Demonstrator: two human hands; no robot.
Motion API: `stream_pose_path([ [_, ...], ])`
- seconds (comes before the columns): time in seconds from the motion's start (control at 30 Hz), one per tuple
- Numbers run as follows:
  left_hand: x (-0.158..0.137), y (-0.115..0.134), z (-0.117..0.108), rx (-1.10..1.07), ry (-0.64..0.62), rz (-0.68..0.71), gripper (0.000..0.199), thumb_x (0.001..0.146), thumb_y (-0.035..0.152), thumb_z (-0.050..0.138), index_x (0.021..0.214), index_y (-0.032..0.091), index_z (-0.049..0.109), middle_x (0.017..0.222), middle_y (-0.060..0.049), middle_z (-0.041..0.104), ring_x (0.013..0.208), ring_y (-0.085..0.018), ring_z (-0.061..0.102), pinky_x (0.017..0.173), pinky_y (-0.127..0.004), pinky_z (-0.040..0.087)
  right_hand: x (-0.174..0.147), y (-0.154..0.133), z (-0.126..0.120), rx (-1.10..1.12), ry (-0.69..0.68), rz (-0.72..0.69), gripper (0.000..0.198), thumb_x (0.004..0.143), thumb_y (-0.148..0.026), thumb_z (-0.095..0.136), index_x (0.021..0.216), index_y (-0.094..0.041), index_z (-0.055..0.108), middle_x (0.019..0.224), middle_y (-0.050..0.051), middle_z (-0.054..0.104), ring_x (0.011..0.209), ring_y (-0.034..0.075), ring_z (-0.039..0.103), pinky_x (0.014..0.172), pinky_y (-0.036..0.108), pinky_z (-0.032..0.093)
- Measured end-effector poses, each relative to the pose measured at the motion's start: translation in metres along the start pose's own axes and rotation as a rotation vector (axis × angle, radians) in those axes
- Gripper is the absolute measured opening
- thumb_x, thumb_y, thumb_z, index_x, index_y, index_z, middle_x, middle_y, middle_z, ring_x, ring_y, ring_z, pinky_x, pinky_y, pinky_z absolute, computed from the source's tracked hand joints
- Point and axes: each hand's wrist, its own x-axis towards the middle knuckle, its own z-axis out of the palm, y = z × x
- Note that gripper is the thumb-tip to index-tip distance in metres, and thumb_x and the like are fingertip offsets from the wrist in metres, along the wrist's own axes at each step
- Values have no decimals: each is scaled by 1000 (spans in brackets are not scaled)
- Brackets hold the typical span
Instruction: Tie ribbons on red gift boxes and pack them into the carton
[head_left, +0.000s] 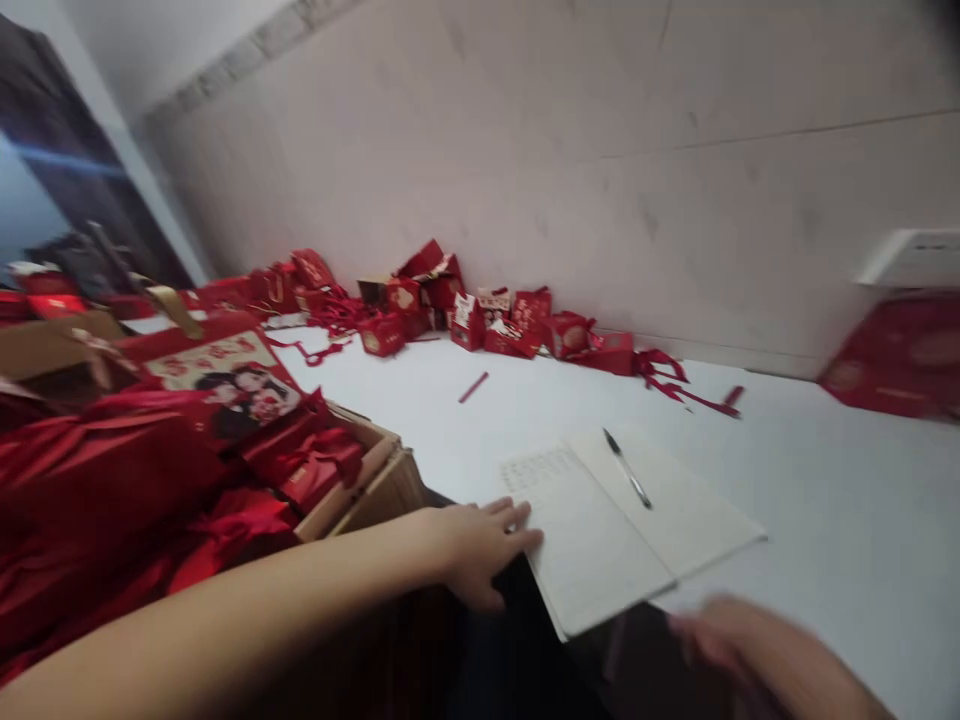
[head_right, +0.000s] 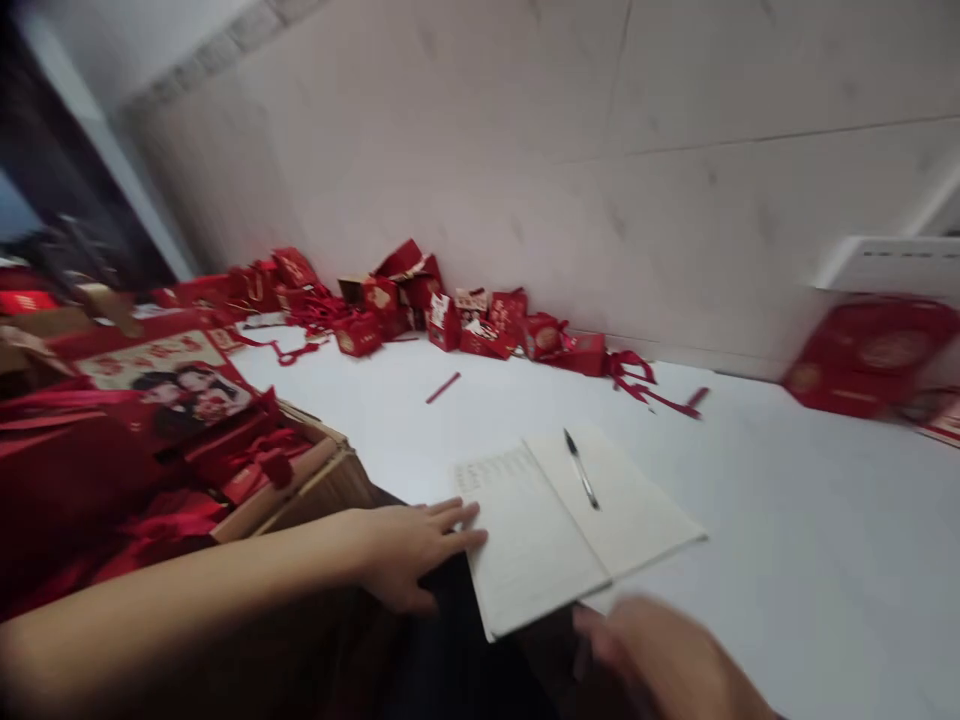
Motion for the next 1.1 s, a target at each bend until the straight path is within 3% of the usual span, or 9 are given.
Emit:
stream_pose_path([
  [0.17, 0, -1, 0, 22, -23, -22, 87, 68, 34, 60, 141, 13, 17, 147, -19, 9, 134, -33, 15, 102, -47, 31, 66, 56, -20, -307, -168, 340, 25, 89, -30, 34, 88, -17, 56, 79, 7, 62, 68, 20, 59, 61, 32, 45],
  [0.27, -2, 0, -3, 20, -13, -32, 85, 68, 33, 59, 141, 13, 18, 148, -18, 10, 134, -32, 15, 103, -45, 31, 99, 76, -6, -401, -287, 564, 30, 88, -36, 39, 103, -12, 52, 75, 8, 62, 68, 23, 58, 58, 31, 40],
  [0.43, -1, 1, -8, -11, -26, -39, 84, 69, 35, 57, 141, 15, 18, 148, -17, 10, 134, -31, 15, 103, -45, 30, 104, 80, 23, -406, -277, 553, 41, 84, -22, 41, 124, -11, 41, 77, 8, 62, 64, 20, 56, 54, 27, 33],
  [0.6, 0, -4, -12, -64, -60, -41, 81, 70, 35, 55, 140, 18, 20, 148, -14, 12, 134, -28, 17, 104, -41, 30, 91, 94, 23, 30, -28, 592, 31, 79, -19, 37, 99, -15, 60, 59, 1, 56, 50, 14, 50, 52, 26, 36],
  [0.7, 1, -5, -12, -74, -56, -39, 80, 70, 35, 55, 141, 20, 19, 148, -13, 11, 135, -27, 16, 104, -42, 30, 93, 95, 18, 437, 197, 631, 22, 76, -24, 46, 91, -15, 60, 71, 4, 63, 66, 17, 58, 60, 28, 44],
  [0.77, 2, -3, -11, -72, -59, -43, 81, 70, 34, 56, 141, 20, 19, 148, -13, 10, 135, -27, 14, 104, -43, 29, 97, 85, 17, 685, 252, 620, 22, 72, -28, 59, 91, -17, 56, 84, 7, 66, 79, 19, 61, 70, 30, 47],
  [0.87, 4, 0, -9, -65, -69, -56, 82, 70, 31, 57, 141, 20, 17, 149, -13, 8, 135, -28, 12, 104, -45, 27, 108, 55, 25, 921, 195, 664, 31, 74, -45, 64, 78, -19, 48, 71, 5, 67, 65, 17, 62, 65, 30, 48],
  [0.97, 4, 2, -8, -46, -61, -61, 85, 68, 27, 58, 141, 20, 15, 149, -13, 6, 136, -30, 10, 104, -49, 27, 121, 21, 45, 1103, 18, 710, 46, 77, -67, 47, 73, -21, 41, 47, -1, 57, 44, 15, 53, 51, 28, 45],
  [1.1, 3, 3, -5, -23, -53, -51, 87, 68, 27, 59, 141, 18, 14, 148, -16, 4, 135, -32, 10, 104, -49, 26, 134, -3, 84, 1185, -45, 636, 57, 78, -73, 37, 86, -19, 53, 69, 4, 63, 58, 15, 57, 56, 27, 46],
])
